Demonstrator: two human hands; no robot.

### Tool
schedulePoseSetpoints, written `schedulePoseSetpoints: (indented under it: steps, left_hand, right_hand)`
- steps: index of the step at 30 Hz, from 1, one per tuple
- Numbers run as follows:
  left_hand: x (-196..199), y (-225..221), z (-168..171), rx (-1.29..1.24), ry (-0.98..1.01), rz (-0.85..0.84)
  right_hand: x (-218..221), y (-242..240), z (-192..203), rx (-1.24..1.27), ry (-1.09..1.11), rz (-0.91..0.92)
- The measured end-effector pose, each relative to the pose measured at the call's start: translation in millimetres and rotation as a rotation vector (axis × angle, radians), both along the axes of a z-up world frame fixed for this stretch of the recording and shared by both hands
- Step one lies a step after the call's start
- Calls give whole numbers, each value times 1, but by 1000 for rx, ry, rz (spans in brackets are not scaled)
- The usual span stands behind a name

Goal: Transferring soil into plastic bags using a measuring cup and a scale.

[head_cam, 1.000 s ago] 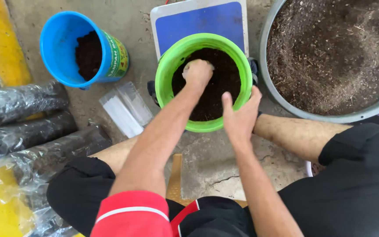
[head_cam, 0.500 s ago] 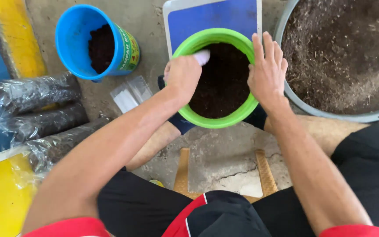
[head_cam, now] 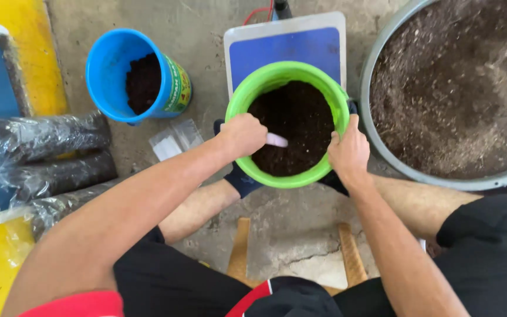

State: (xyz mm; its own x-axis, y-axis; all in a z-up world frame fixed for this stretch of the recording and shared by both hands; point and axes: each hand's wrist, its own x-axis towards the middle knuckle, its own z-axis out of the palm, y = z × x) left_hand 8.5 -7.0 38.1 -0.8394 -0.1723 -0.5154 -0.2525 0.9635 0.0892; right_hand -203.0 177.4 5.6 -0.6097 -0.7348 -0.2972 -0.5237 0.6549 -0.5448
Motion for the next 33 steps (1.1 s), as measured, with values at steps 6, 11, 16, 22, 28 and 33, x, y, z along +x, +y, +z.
schedulePoseSetpoints:
  steps: [6, 11, 16, 22, 28, 33]
  left_hand:
    - [-49, -24, -5, -173, 122, 276]
    - [-73, -12, -133, -188, 8, 418]
    - [-22, -9, -49, -95, -1, -4]
    - [-4, 13, 32, 0, -86, -132]
    - [-68, -7, -40, -301, -44, 162]
    - [-54, 4, -134, -211, 51, 196]
  right_hand:
    - [-5, -26, 72, -262, 50, -24]
    - [63, 4, 41, -288, 3, -278]
    - [51, 12, 31, 4, -63, -299]
    - [-20, -30, 58, 115, -89, 126]
    - [36, 3, 64, -199, -40, -92]
    - [73, 21, 19, 187, -92, -337]
